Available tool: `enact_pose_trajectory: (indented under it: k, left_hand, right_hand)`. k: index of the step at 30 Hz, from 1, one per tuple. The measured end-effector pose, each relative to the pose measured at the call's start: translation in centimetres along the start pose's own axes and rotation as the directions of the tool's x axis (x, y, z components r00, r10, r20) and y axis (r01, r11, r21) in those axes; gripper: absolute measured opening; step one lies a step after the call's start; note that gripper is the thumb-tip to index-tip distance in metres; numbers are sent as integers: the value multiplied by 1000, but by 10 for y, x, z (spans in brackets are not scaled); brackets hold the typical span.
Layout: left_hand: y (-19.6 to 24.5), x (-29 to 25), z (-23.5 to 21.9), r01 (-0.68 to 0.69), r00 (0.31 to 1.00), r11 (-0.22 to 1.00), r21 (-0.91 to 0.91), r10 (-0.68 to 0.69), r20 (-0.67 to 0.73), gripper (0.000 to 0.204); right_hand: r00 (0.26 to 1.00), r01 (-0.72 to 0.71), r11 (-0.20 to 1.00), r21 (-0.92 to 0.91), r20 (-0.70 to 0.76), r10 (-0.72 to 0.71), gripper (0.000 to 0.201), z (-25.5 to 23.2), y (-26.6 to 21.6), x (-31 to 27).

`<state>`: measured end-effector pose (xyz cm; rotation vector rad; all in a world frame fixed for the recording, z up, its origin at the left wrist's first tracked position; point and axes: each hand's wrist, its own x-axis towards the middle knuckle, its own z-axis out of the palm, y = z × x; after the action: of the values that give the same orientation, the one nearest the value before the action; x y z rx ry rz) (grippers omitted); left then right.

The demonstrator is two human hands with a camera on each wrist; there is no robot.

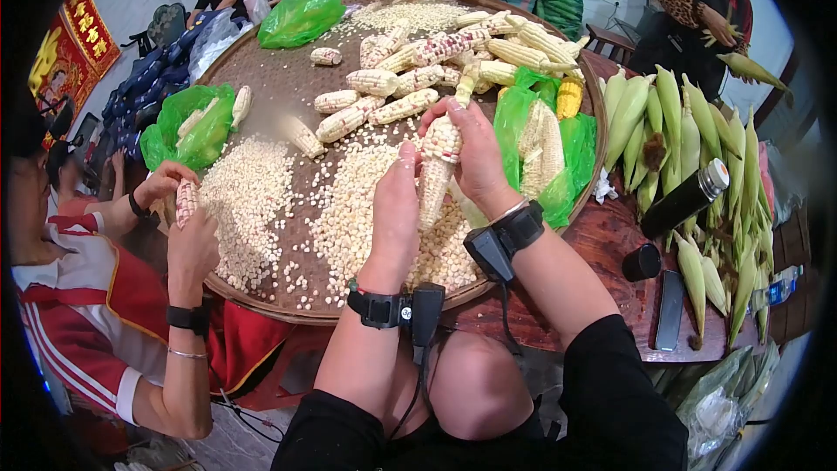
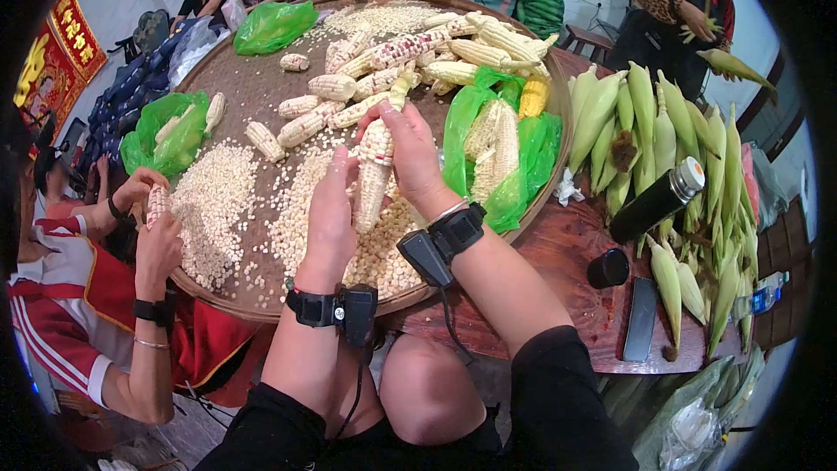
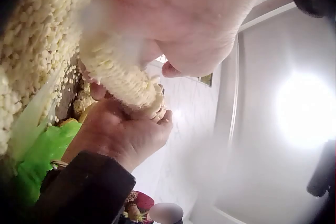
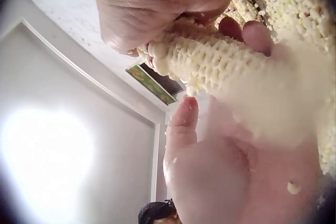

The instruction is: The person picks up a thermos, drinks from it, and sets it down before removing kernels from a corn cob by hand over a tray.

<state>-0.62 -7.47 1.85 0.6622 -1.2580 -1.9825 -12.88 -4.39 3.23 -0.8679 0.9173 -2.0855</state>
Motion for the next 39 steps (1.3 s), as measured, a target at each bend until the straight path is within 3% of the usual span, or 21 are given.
enact_pose_trajectory:
  k: [3, 6, 8, 10, 12, 16, 24, 34, 36, 39]
  left_hand:
    - [-4, 3, -4, -64, 998, 989, 130, 61, 28, 56]
    - [-8, 7, -7, -64, 997, 990, 123, 68, -36, 55]
    - [-5, 4, -5, -9, 1000, 997, 78, 11, -24, 53]
    - [1, 0, -2, 49, 999, 998, 34, -48, -11, 50]
    - [5, -4, 1, 109, 980, 992, 55, -117, 160, 45]
    - [11, -10, 5, 119, 979, 993, -16, -115, 170, 39]
    - [12, -13, 9, 28, 991, 997, 66, -36, 129, 34]
    - [6, -13, 2, 32, 994, 997, 74, -40, 102, 32]
    - [5, -8, -1, 68, 985, 998, -16, -64, 163, 36]
    - [5, -6, 3, 114, 987, 986, -123, -99, 124, 45]
  right_hand:
    - [1000, 4, 990, -143, -22, -7, 20, -5, 2, 5]
    - [993, -76, 997, -24, -97, 73, 16, -6, -2, 6]
    - [976, -194, 961, 197, -57, 209, 16, -8, -6, 5]
    - [980, -180, 957, 229, -40, 194, 18, -8, -6, 5]
    - [984, -164, 952, 258, -29, 178, 20, -9, -6, 3]
    - [988, -147, 940, 309, -7, 156, 18, -9, -6, 4]
    - [995, -83, 931, 355, -28, 99, 17, -5, -7, 3]
    - [996, -82, 971, 225, 0, 84, 17, -4, -2, 2]
    - [996, -88, 973, 213, 1, 90, 17, -4, -2, 2]
    - [994, -89, 968, 233, -43, 102, 17, -2, -5, 1]
